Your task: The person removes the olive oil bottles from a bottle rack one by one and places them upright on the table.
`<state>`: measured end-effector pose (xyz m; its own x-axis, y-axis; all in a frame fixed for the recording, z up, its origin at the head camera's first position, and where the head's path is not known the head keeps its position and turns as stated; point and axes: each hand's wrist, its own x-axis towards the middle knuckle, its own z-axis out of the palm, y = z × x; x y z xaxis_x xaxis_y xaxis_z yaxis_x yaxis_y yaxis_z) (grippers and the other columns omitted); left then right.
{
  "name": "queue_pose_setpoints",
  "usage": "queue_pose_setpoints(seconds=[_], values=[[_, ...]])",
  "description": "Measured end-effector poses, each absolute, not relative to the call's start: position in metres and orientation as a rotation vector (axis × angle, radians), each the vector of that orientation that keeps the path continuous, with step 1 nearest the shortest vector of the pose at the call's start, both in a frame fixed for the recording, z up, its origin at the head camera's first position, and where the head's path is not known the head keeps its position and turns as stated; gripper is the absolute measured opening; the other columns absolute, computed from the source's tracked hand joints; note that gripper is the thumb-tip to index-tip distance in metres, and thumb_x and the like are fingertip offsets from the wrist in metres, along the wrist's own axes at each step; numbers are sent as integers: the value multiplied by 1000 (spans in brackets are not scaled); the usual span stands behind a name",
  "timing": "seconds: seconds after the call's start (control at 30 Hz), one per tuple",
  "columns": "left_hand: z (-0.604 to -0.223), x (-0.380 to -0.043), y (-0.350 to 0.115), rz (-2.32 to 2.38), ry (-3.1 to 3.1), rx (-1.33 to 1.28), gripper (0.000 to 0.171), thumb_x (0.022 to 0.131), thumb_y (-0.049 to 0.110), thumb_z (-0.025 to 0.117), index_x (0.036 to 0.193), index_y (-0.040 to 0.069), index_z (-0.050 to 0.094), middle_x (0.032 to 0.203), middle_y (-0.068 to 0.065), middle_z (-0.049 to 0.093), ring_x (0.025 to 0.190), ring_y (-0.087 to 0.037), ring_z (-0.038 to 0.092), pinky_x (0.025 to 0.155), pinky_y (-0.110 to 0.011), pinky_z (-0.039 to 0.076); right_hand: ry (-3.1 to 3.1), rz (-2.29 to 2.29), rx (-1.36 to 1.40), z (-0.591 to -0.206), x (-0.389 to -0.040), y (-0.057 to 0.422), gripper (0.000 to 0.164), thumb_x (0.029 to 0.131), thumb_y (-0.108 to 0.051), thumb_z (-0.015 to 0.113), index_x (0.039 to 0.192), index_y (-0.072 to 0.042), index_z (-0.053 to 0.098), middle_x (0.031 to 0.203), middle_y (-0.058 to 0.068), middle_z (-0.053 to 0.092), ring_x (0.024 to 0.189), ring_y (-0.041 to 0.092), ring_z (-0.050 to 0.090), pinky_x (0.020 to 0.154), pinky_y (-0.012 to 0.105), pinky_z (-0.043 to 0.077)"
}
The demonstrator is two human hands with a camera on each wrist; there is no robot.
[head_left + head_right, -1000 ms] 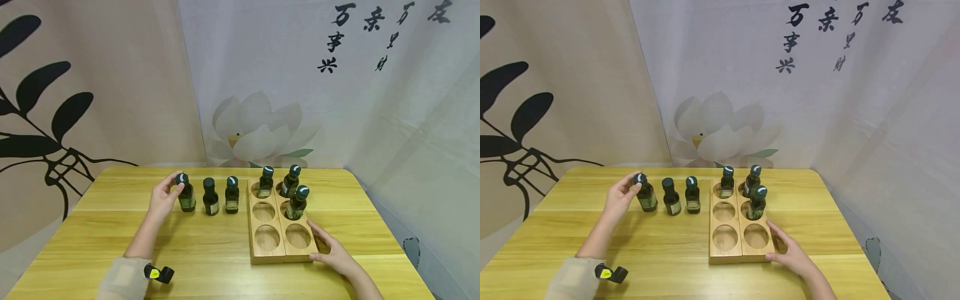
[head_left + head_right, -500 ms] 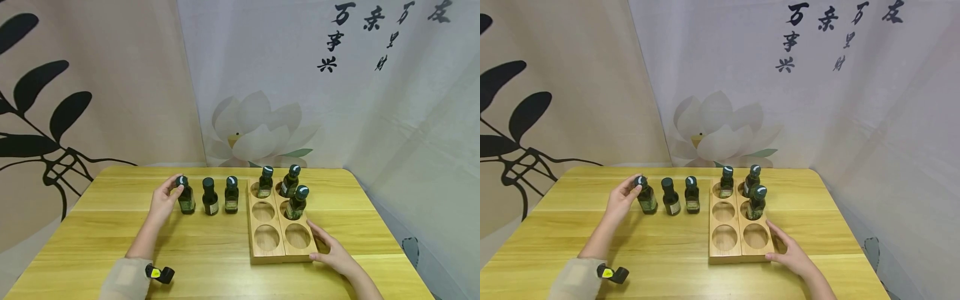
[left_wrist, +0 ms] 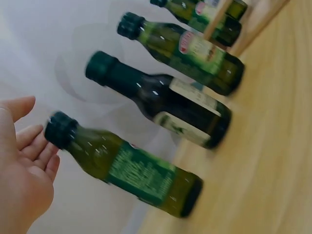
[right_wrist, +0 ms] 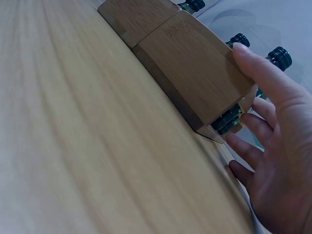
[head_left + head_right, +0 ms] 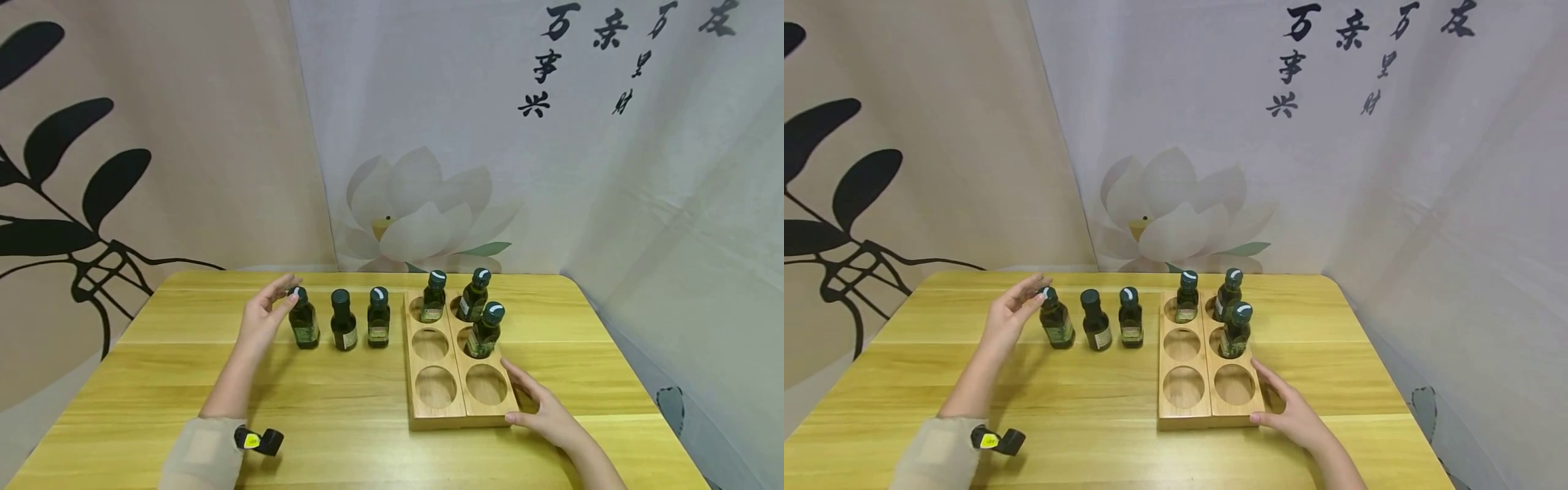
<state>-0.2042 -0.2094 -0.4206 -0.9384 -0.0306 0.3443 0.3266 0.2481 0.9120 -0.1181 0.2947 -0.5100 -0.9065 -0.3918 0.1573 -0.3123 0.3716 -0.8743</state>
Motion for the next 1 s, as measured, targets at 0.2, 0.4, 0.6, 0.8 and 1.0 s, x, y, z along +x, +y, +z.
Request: queue_pose_setpoints(seconds=[0.2, 0.4, 0.6, 0.8, 1.0], values=[[-399, -198, -199, -1764, -2102, -329, 43, 95, 11, 61, 136, 3, 51, 130, -15, 57, 118, -19, 48, 104, -41, 31, 2528, -1602, -658, -510, -119, 295, 84, 80, -1, 74, 151, -15, 30, 147, 16, 39, 125, 14, 44, 100, 20, 28], [-378, -185, -174, -1841, -1973, -441, 40, 94, 0, 59, 134, 0, 53, 128, -18, 57, 117, -19, 49, 103, -36, 31, 2519, -1620, -680, -510, -119, 295, 85, 80, 0, 74, 151, -13, 31, 146, 17, 39, 124, 11, 44, 100, 19, 28], [-369, -177, -144, -1859, -1891, -591, 41, 91, -7, 58, 131, -4, 53, 125, -22, 58, 117, -21, 51, 101, -32, 33, 2516, -1620, -671, -510, -118, 295, 84, 80, 0, 74, 151, -13, 31, 146, 17, 40, 124, 16, 45, 100, 20, 29], [-371, -174, -114, -1849, -1864, -748, 43, 88, -10, 60, 130, -5, 53, 123, -22, 59, 115, -23, 52, 100, -40, 35, 2534, -1594, -657, -510, -117, 295, 84, 81, -2, 74, 151, -15, 31, 145, 16, 41, 124, 12, 45, 100, 22, 29], [-377, -172, -86, -1875, -1879, -805, 45, 87, -7, 63, 131, -5, 53, 124, -19, 59, 116, -24, 52, 101, -45, 35, 2534, -1596, -663, -509, -118, 294, 84, 80, -2, 74, 151, -14, 31, 145, 17, 40, 124, 13, 44, 100, 21, 29]])
